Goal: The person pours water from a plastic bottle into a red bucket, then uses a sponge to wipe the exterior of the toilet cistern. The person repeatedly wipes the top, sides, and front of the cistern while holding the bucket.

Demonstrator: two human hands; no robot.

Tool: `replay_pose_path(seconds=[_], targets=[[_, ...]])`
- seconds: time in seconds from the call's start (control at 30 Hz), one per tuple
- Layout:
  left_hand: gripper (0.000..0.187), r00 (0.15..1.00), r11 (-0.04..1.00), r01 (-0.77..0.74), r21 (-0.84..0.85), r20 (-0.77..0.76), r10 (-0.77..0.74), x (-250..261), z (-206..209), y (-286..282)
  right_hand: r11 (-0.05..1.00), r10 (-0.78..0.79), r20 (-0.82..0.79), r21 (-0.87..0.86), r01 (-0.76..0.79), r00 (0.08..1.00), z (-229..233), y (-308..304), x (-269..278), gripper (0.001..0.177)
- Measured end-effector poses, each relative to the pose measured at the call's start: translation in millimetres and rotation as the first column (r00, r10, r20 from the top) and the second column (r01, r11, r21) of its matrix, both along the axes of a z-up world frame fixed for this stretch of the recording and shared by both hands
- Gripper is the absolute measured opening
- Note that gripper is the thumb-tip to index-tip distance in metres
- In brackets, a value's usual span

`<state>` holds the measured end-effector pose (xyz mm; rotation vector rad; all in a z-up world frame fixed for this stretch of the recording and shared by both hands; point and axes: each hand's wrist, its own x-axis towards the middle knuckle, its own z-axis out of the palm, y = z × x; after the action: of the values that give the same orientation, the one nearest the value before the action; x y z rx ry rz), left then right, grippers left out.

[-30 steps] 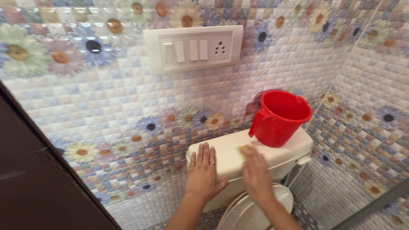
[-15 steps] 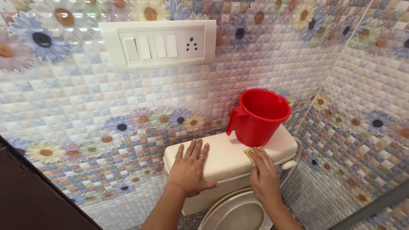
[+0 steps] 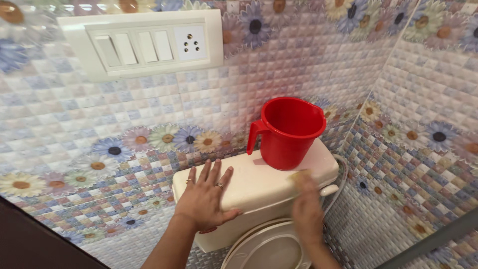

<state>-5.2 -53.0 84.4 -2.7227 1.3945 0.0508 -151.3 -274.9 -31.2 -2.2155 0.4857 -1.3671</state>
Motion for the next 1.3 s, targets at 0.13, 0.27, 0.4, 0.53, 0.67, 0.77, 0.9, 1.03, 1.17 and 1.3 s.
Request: replay_pose_path(seconds=[0.13, 0.27, 0.4, 0.53, 0.67, 0.77, 0.9, 1.03, 1.17, 1.3], targets=[[0.112, 1.000, 1.000, 0.014, -0.024, 0.007, -0.014, 1, 2, -2, 0.987, -0.152, 0.054, 0.068, 0.148, 0.987, 1, -53, -1, 0.046], [0.108, 1.000, 0.999, 0.006, -0.035, 0.027, -0.005, 5, -6, -4, 0.956, -0.255, 0.168, 0.195, 0.221, 0.952, -18, -8, 20, 0.052], [0.093, 0.997, 0.989, 0.022, -0.146, 0.081, -0.010, 7, -14, -4, 0.992, -0.059, 0.105, 0.118, 0.046, 0.993, -46, 101, 38, 0.051], [0.092, 0.995, 0.990, 0.015, -0.139, 0.103, 0.000, 7, -16, -6, 0.965, -0.051, 0.134, 0.262, 0.014, 0.990, -42, 104, 40, 0.052], [0.101, 0.994, 0.997, 0.005, -0.079, 0.105, 0.003, 7, -13, -5, 0.901, -0.275, 0.189, 0.392, 0.184, 0.943, -20, 6, 36, 0.059], [0.103, 0.993, 0.998, 0.018, -0.067, 0.120, -0.010, 7, -13, -8, 0.844, -0.423, 0.124, 0.414, 0.341, 0.898, -5, -52, 33, 0.048], [0.104, 0.995, 0.999, 0.001, -0.049, 0.098, 0.003, 9, -11, -7, 0.808, -0.460, 0.109, 0.463, 0.364, 0.881, 2, -26, 41, 0.049], [0.105, 0.994, 0.999, 0.000, -0.053, 0.113, 0.006, 6, -10, -7, 0.779, -0.292, 0.057, 0.593, 0.203, 0.955, -8, 70, 49, 0.058], [0.105, 0.992, 0.998, -0.007, -0.055, 0.125, 0.014, 4, -8, -7, 0.871, -0.212, 0.092, 0.469, 0.145, 0.973, -7, 79, 38, 0.056], [0.104, 0.992, 0.998, -0.001, -0.062, 0.126, 0.009, 6, -11, -8, 0.874, -0.375, 0.093, 0.367, 0.318, 0.922, 2, -12, 30, 0.054]])
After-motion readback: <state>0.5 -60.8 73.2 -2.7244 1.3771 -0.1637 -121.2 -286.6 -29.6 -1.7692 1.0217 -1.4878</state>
